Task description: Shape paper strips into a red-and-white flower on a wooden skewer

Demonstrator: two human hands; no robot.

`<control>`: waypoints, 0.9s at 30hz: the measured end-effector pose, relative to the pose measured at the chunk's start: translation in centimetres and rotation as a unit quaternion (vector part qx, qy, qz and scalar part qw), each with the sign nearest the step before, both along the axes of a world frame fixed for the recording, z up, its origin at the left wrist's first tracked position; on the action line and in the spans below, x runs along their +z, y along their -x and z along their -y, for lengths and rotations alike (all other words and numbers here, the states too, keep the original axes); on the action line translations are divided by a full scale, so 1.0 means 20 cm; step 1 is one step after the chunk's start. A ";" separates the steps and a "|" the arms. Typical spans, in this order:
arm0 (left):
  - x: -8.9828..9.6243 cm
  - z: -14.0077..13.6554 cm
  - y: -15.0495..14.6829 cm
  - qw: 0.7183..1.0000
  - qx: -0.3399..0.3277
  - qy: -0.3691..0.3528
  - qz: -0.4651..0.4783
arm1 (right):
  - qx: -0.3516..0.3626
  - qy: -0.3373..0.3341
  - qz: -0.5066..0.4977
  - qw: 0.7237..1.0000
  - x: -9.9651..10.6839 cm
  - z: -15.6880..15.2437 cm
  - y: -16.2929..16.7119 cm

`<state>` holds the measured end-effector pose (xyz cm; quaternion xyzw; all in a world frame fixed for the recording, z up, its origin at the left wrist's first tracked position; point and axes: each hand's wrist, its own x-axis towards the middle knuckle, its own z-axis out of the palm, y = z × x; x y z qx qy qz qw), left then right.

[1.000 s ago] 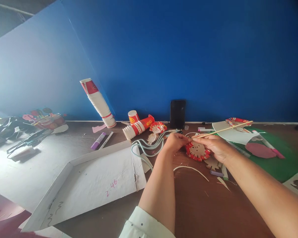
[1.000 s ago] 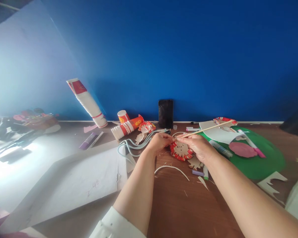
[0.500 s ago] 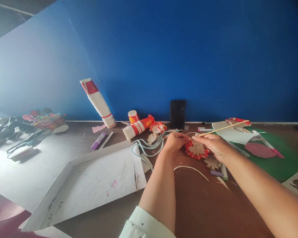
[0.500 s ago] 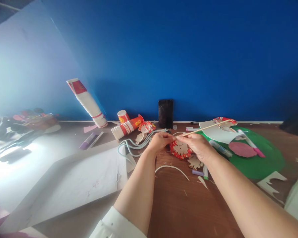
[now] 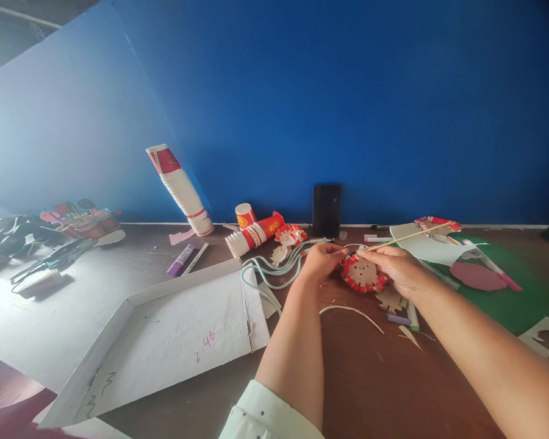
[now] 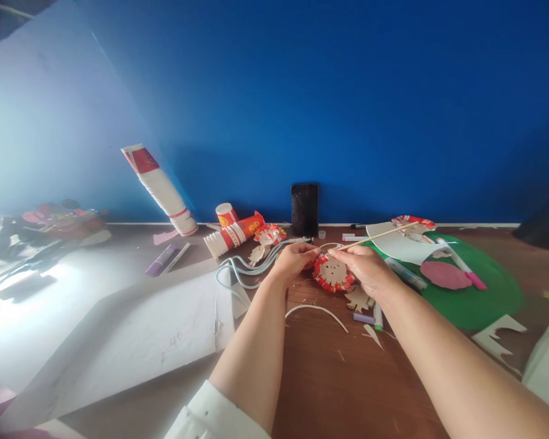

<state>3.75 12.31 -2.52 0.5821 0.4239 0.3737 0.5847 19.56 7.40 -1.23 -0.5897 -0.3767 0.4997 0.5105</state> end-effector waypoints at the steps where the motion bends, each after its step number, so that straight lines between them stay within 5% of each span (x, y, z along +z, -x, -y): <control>1: 0.01 0.00 0.00 1.000 -0.001 0.002 -0.001 | -0.004 -0.004 -0.003 1.000 0.00 0.00 0.00; 6: 0.04 0.04 0.01 1.000 0.005 -0.009 0.005 | -0.026 -0.028 0.027 0.999 -0.01 -0.01 0.00; 13: 0.05 0.04 -0.01 0.994 -0.093 0.010 0.056 | -0.034 -0.042 0.038 0.998 0.00 -0.01 0.00; 20: 0.00 0.01 -0.03 1.000 -0.019 0.015 0.013 | 0.004 -0.031 -0.012 0.999 0.05 0.01 0.03; 27: 0.04 0.04 -0.01 0.999 0.049 -0.010 -0.011 | -0.037 -0.040 -0.070 0.996 0.06 -0.01 -0.01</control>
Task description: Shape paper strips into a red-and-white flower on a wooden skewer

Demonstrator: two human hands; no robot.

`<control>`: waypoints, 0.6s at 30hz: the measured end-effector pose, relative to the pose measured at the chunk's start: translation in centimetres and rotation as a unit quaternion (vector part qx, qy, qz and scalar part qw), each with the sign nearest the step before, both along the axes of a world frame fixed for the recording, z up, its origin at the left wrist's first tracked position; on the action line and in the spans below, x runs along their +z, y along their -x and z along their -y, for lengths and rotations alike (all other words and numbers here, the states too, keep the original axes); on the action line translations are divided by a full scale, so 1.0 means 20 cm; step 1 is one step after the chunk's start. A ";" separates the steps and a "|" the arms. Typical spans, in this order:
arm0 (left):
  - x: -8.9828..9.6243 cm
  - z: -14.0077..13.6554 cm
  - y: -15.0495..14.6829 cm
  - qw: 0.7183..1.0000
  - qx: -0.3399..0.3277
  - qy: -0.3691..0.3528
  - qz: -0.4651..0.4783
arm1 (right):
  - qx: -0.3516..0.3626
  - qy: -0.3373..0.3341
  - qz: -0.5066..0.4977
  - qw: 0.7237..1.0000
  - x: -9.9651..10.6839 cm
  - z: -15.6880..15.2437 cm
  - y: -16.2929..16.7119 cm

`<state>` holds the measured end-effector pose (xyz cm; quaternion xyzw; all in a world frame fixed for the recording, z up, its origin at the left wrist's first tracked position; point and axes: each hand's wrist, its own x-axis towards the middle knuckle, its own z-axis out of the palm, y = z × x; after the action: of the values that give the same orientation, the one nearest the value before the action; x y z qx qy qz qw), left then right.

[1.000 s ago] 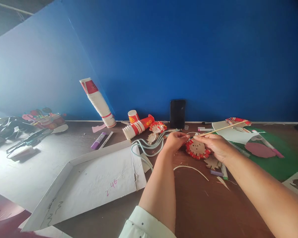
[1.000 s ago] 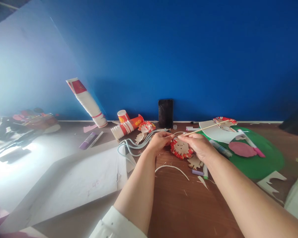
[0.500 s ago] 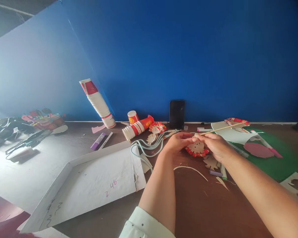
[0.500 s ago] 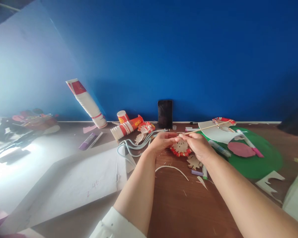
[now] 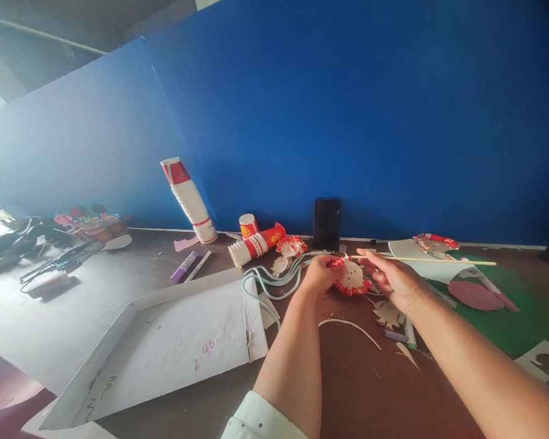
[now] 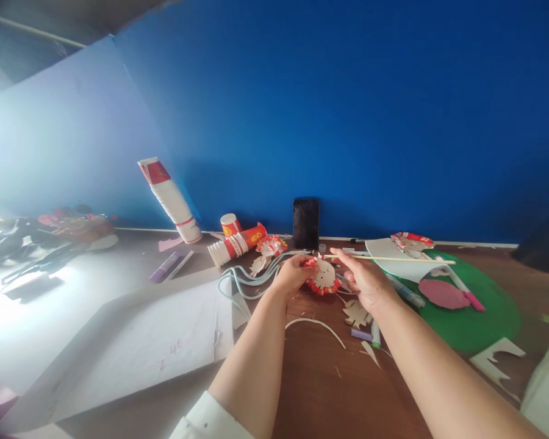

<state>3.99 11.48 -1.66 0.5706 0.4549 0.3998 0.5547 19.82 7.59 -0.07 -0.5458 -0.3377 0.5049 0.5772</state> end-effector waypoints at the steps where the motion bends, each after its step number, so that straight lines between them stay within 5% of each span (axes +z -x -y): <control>1: 0.01 0.01 0.00 1.000 0.008 0.001 -0.006 | -0.009 -0.004 -0.013 1.000 -0.01 -0.01 -0.01; 10: 0.00 0.00 0.00 0.999 0.031 0.007 0.018 | -0.062 -0.033 -0.143 0.987 -0.04 -0.05 -0.07; 18: -0.03 -0.02 -0.01 0.995 0.039 0.041 0.088 | -0.081 -0.064 -0.082 0.991 0.04 -0.02 -0.07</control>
<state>4.22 11.90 -2.22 0.4919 0.4423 0.4512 0.5991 21.32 8.06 0.78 -0.4900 -0.2754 0.4771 0.6756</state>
